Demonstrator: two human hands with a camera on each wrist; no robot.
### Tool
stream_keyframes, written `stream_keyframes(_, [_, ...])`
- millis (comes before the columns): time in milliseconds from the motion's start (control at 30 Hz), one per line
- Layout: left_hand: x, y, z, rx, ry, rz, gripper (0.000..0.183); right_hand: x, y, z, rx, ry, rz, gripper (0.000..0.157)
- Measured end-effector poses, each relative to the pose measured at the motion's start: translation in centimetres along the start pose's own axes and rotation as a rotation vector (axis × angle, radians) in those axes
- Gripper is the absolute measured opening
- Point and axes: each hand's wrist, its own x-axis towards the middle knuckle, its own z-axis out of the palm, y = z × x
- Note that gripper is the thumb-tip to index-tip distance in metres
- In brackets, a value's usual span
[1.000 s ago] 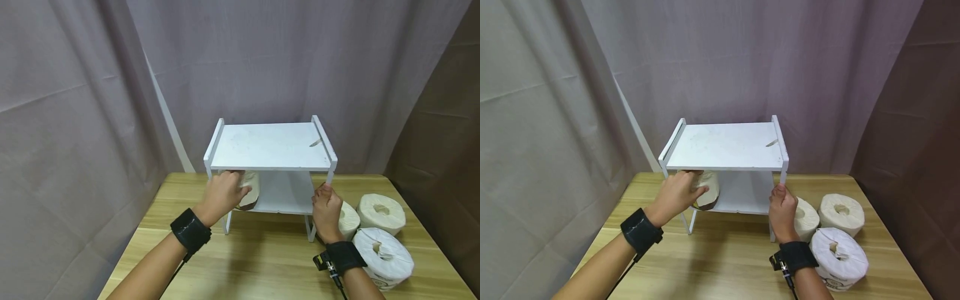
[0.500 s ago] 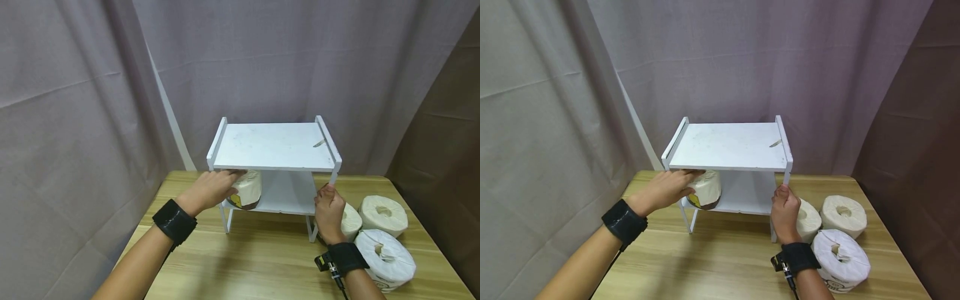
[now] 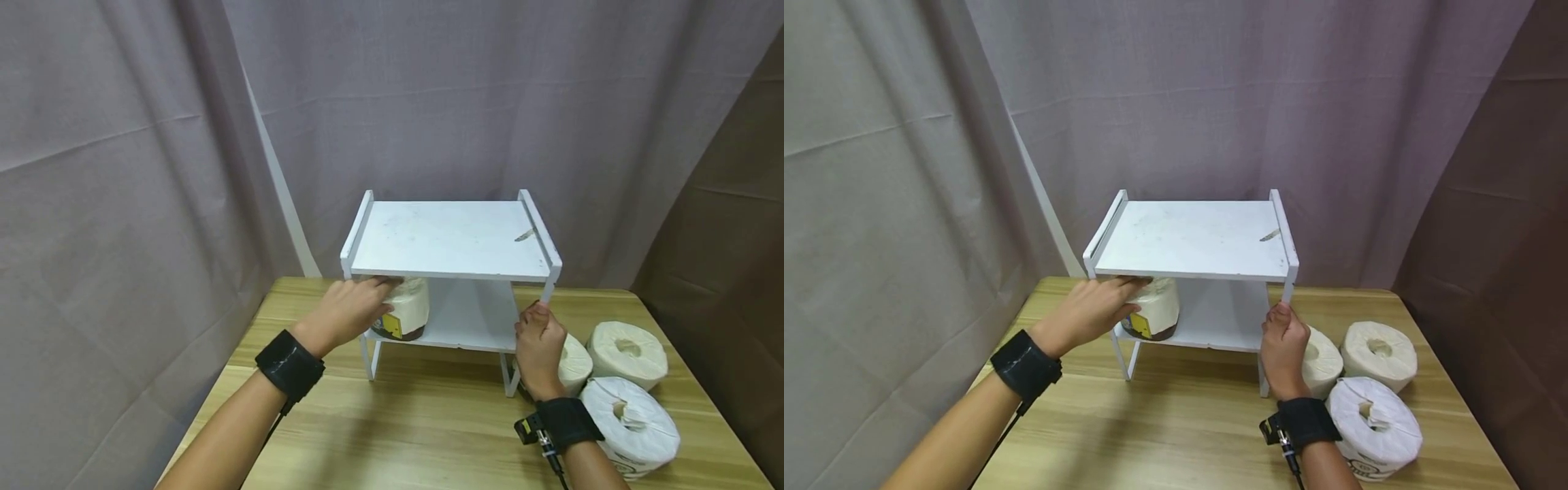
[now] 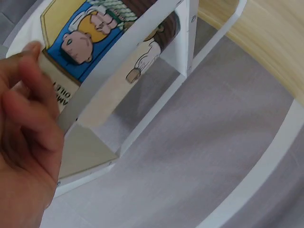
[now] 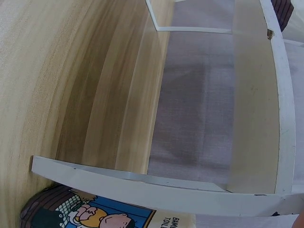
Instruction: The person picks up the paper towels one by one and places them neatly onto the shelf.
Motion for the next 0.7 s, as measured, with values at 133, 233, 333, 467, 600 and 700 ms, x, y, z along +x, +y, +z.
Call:
stream_keyframes(133, [0.1,0.4,0.5,-0.019,0.036,-0.059,0.049,0.1,0.1,0.0,-0.001,-0.006,-0.012,0.05])
stream_keyframes(233, [0.2,0.8,0.8,-0.051,0.068,-0.106,0.054,0.3,0.1,0.0,-0.009,-0.01,-0.018,0.05])
stream_keyframes(333, [0.5,1.2,1.1,-0.074,0.08,-0.147,0.056,0.4,0.3,-0.1,-0.01,-0.015,-0.018,0.05])
stream_keyframes(467, [1.0,1.6,1.5,-0.074,0.069,-0.173,0.054,0.3,0.6,-0.2,0.01,-0.021,-0.007,0.049])
stream_keyframes(600, [1.5,1.9,1.6,-0.094,0.078,-0.193,0.05,0.3,0.7,-0.2,0.006,-0.012,-0.001,0.049])
stream_keyframes(700, [1.8,2.1,1.8,-0.104,0.086,-0.207,0.048,0.2,0.7,-0.2,0.001,-0.004,-0.001,0.049])
